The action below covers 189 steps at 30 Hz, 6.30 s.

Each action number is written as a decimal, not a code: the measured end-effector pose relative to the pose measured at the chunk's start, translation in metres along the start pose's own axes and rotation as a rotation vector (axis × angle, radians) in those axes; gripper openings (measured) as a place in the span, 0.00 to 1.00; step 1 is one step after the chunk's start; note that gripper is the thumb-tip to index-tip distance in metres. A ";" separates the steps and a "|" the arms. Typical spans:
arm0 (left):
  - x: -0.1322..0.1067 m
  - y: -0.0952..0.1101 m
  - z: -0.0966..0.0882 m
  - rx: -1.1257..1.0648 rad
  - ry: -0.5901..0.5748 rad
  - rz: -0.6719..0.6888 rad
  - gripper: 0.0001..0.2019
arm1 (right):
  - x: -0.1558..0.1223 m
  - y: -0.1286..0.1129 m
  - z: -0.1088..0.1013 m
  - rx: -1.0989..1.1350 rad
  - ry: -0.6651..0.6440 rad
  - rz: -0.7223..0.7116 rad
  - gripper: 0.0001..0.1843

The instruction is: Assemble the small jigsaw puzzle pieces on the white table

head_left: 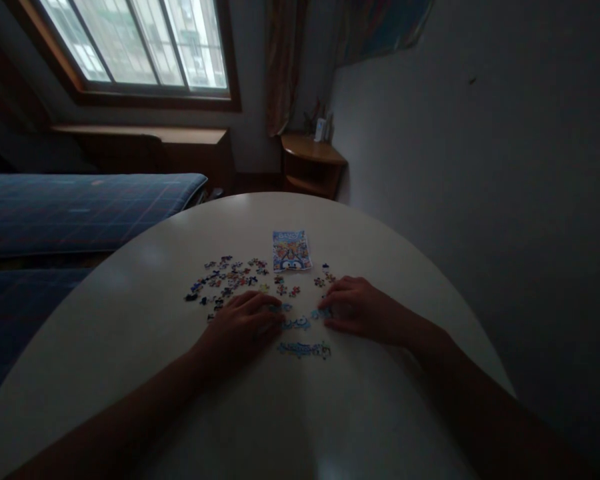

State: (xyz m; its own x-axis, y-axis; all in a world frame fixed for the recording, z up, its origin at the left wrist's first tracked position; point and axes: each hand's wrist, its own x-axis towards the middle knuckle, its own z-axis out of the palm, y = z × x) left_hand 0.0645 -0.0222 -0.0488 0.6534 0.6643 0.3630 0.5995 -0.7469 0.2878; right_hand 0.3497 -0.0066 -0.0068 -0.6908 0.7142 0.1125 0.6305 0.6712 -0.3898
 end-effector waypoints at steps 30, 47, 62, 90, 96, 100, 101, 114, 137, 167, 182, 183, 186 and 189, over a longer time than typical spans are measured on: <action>-0.002 0.003 0.001 -0.018 0.032 -0.023 0.06 | -0.002 -0.003 0.000 0.044 -0.035 0.074 0.14; -0.002 0.003 0.004 -0.098 -0.022 -0.088 0.05 | -0.002 -0.005 -0.001 0.032 -0.025 0.073 0.14; -0.002 0.004 0.003 -0.121 -0.016 -0.006 0.04 | 0.001 -0.010 0.008 0.048 -0.042 0.061 0.22; 0.000 0.010 -0.009 -0.080 -0.066 0.192 0.04 | 0.004 -0.009 0.014 0.016 0.023 0.012 0.21; 0.001 0.009 -0.010 -0.077 -0.092 0.190 0.04 | 0.004 -0.007 0.019 0.011 0.043 -0.016 0.21; 0.001 0.009 -0.013 -0.083 -0.120 0.175 0.07 | 0.003 -0.010 0.015 0.016 0.031 -0.005 0.20; 0.001 0.008 -0.013 -0.084 -0.128 0.172 0.07 | 0.003 -0.011 0.013 0.023 0.032 -0.007 0.19; 0.001 -0.006 -0.007 -0.042 -0.004 0.162 0.10 | -0.002 -0.001 0.003 -0.007 0.023 0.041 0.12; 0.000 -0.012 -0.005 -0.044 0.033 0.174 0.10 | 0.004 0.054 0.015 -0.189 0.187 0.296 0.23; -0.003 0.050 -0.009 -0.063 -0.162 0.471 0.11 | -0.023 0.006 -0.028 0.222 -0.194 0.426 0.08; -0.002 0.026 -0.005 0.113 -0.019 0.243 0.14 | -0.002 -0.027 0.006 0.345 -0.013 0.263 0.12; -0.002 0.025 -0.005 0.109 -0.023 0.231 0.14 | -0.001 -0.027 0.007 0.329 -0.016 0.263 0.11; -0.001 0.022 -0.005 0.083 -0.029 0.210 0.14 | 0.001 -0.024 0.010 0.269 -0.012 0.278 0.11; -0.001 0.022 -0.005 0.069 -0.028 0.219 0.14 | 0.003 -0.019 0.010 0.248 0.026 0.289 0.11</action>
State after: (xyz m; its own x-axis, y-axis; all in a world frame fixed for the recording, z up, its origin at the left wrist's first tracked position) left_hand 0.0747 -0.0394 -0.0382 0.7833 0.4880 0.3850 0.4716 -0.8701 0.1434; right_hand 0.3323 -0.0196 -0.0080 -0.4859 0.8739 -0.0121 0.6907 0.3755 -0.6180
